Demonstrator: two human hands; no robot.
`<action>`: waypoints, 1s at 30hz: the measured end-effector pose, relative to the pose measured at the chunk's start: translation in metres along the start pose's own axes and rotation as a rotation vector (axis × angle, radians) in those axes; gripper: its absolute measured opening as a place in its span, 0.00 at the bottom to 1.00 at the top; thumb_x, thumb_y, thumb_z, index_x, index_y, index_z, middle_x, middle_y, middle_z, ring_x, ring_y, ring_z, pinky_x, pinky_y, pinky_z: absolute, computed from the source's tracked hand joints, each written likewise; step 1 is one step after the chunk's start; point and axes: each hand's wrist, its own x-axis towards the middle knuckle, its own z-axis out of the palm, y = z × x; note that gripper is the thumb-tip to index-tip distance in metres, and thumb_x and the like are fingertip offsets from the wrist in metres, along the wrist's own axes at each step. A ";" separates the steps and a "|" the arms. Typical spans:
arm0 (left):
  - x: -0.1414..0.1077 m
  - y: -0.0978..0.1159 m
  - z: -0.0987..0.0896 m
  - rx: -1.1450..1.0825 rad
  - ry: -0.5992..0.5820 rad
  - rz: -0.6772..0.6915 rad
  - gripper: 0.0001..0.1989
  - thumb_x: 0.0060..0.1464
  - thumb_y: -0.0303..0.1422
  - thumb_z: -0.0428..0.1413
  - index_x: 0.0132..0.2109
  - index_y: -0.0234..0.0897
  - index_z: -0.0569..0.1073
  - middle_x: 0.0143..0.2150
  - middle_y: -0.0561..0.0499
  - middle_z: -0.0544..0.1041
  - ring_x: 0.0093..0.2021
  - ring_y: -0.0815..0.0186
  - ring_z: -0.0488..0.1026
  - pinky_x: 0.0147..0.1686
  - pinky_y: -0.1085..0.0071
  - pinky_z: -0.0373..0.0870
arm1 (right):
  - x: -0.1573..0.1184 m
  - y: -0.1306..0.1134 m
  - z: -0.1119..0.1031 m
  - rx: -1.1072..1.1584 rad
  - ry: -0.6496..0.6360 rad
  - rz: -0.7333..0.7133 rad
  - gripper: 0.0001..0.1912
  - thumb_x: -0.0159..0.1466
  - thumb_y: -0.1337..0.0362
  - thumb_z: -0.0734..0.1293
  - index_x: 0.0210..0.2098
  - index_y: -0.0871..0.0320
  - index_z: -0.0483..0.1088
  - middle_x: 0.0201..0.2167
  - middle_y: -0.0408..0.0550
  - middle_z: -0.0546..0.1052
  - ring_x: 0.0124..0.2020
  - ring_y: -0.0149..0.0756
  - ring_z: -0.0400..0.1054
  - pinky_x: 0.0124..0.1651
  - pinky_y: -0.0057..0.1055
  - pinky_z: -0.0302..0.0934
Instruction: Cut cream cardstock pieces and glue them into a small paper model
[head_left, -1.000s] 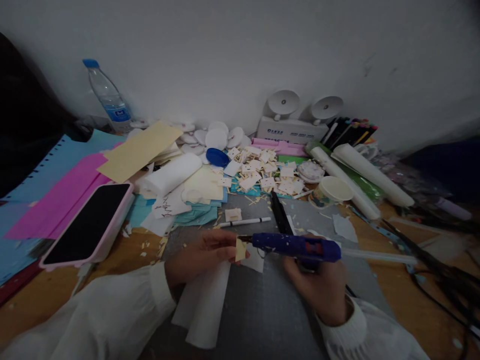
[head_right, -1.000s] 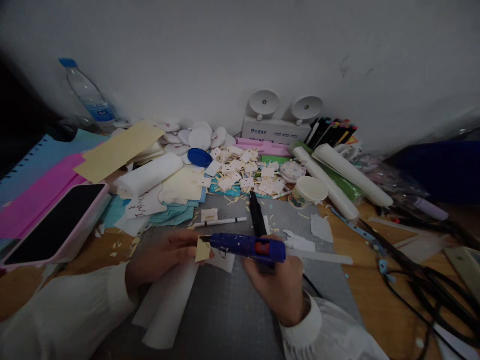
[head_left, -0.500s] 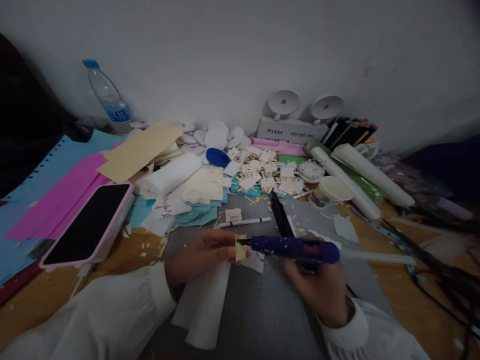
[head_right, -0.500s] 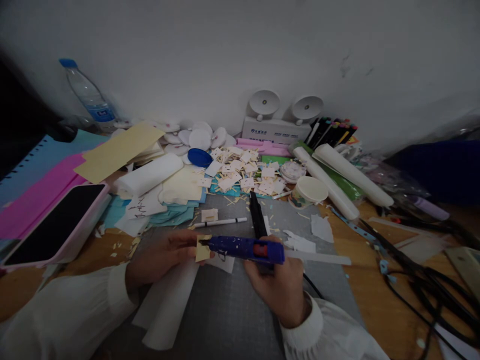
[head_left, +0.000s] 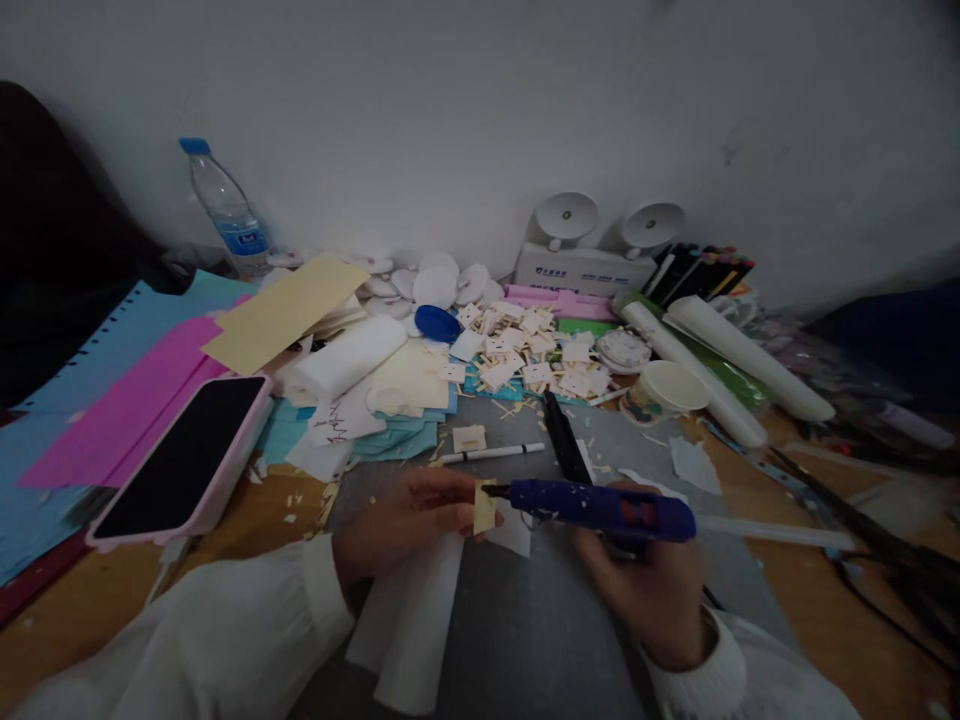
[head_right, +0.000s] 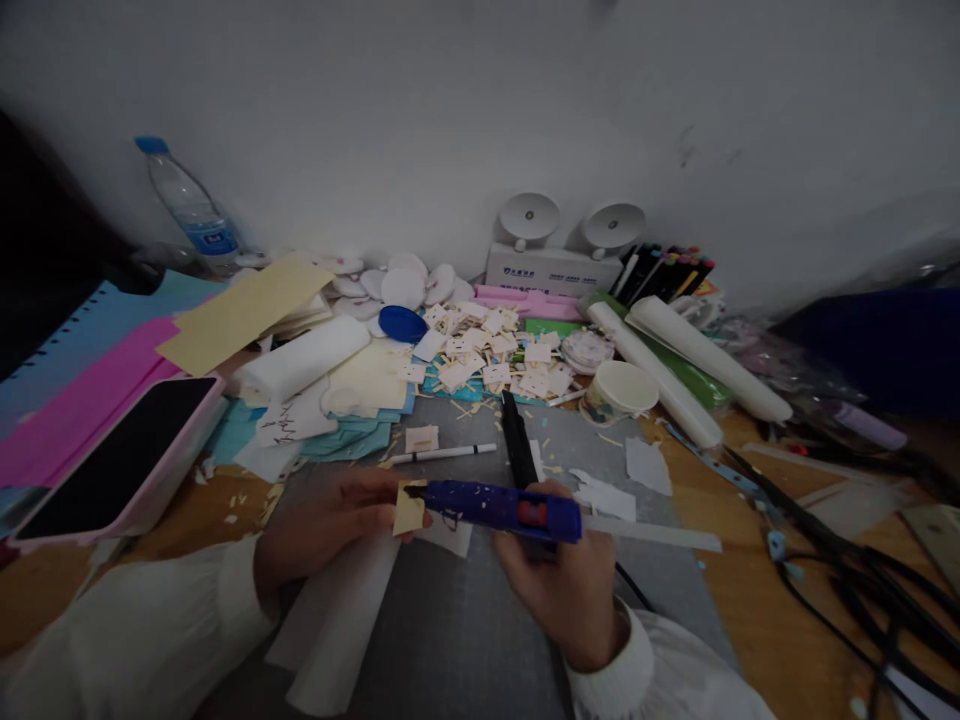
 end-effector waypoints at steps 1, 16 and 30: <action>0.000 0.000 0.000 0.007 -0.010 -0.004 0.09 0.53 0.35 0.58 0.40 0.37 0.78 0.34 0.51 0.77 0.35 0.65 0.73 0.40 0.71 0.68 | 0.000 0.000 0.000 -0.010 0.009 0.004 0.09 0.60 0.57 0.64 0.32 0.57 0.66 0.20 0.42 0.73 0.17 0.34 0.70 0.19 0.27 0.63; -0.001 -0.003 0.001 -0.053 0.003 0.007 0.11 0.52 0.33 0.60 0.44 0.39 0.78 0.38 0.50 0.80 0.36 0.66 0.74 0.41 0.70 0.68 | -0.002 0.003 0.001 -0.016 0.004 -0.027 0.08 0.58 0.58 0.65 0.34 0.56 0.65 0.22 0.42 0.74 0.20 0.36 0.71 0.22 0.30 0.64; 0.000 -0.001 0.002 -0.041 0.016 0.039 0.11 0.52 0.34 0.59 0.43 0.36 0.78 0.32 0.51 0.78 0.32 0.68 0.72 0.36 0.73 0.67 | -0.001 0.003 -0.001 -0.028 -0.022 -0.084 0.06 0.58 0.61 0.64 0.33 0.56 0.64 0.22 0.43 0.73 0.19 0.34 0.69 0.21 0.27 0.62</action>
